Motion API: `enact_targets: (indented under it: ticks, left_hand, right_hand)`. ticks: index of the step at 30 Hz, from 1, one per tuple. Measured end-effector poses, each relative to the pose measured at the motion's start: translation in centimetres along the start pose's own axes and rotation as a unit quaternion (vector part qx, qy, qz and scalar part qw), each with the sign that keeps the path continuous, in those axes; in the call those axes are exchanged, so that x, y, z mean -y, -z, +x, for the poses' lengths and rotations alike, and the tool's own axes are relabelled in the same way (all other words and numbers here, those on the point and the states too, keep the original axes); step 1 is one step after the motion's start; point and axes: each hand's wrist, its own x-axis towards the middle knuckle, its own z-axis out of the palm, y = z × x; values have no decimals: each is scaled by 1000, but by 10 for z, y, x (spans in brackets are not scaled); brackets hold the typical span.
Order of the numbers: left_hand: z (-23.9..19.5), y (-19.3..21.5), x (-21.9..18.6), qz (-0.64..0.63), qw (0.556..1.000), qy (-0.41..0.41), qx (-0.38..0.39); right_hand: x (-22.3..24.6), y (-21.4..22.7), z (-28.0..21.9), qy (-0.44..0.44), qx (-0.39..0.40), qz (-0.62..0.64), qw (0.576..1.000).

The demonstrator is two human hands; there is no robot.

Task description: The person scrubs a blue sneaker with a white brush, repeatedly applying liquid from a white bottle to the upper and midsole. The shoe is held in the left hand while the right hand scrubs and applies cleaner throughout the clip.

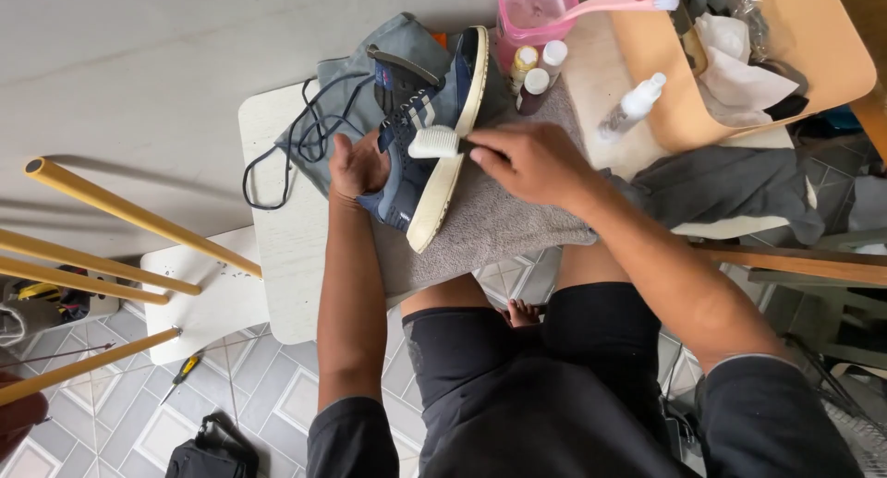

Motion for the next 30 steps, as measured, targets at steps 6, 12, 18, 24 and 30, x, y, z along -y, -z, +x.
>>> enact_targets:
  ticks: [6,12,18,24,30]
  left_hand:
    - [-3,0,-4,7,1000,-3,-20]
    - [-16,31,16,8,999,0,-48]
    - [-8,5,2,19,998,2,-68]
    - [-21,28,15,47,993,19,-107]
    - [-17,14,10,47,993,16,-103]
  right_hand:
    - [-51,-51,-20,43,-84,-97,991]
    - [-43,-34,-11,18,-131,-201,971]
    - [-30,-51,-17,24,-111,-124,986]
    - [-9,-57,-18,-21,-95,-187,977]
    - [-19,-42,-14,-42,-63,-81,994]
